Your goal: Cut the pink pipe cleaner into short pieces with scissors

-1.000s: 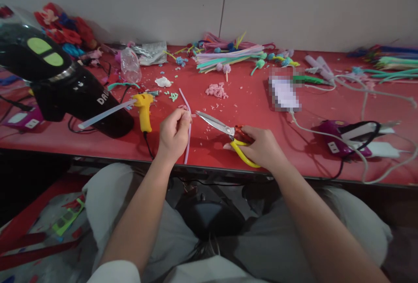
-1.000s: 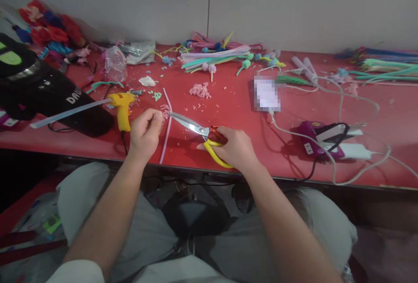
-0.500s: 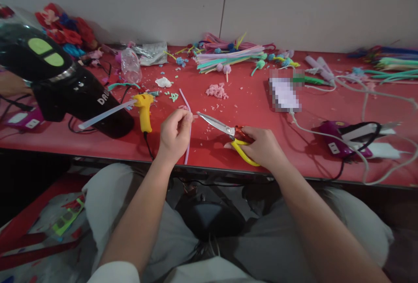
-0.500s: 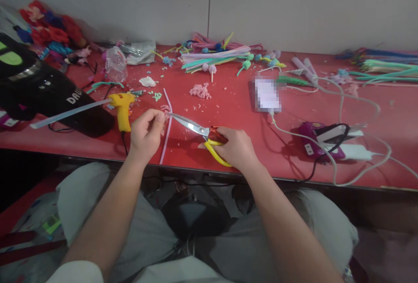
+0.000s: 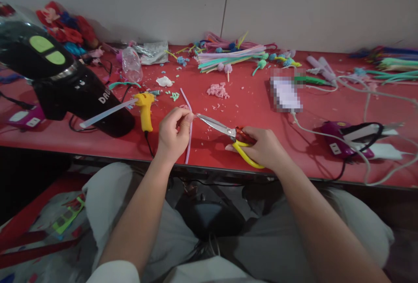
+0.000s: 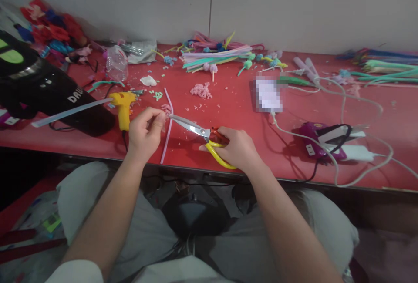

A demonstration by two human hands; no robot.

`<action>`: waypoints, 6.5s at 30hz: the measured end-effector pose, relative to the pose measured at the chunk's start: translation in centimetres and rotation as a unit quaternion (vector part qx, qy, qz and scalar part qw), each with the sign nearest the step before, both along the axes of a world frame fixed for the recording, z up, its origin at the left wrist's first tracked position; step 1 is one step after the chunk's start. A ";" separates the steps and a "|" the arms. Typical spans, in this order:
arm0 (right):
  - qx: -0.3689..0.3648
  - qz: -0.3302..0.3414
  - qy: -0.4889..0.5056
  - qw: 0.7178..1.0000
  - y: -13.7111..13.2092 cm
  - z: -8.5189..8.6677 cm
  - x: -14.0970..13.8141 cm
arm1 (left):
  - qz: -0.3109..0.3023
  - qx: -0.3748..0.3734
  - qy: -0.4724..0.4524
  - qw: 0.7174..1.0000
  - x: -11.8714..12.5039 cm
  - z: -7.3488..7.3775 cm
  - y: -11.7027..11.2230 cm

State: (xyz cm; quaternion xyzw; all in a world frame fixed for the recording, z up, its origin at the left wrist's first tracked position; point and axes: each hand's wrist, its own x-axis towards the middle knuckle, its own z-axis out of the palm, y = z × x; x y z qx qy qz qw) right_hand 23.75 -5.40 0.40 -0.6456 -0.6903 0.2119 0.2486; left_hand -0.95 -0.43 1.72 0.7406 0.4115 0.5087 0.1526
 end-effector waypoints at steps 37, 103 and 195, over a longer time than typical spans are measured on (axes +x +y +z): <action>-0.002 -0.016 -0.008 1.000 0.0 0.1 0.1 | -0.009 -0.007 -0.010 1.000 0.1 0.0 0.1; -0.015 0.022 0.014 1.000 0.0 0.7 0.2 | -0.022 0.006 -0.008 1.000 -0.4 -0.3 0.3; -0.001 0.029 0.029 0.999 -0.2 0.2 0.9 | -0.082 -0.099 -0.085 0.988 -0.2 -0.4 -0.3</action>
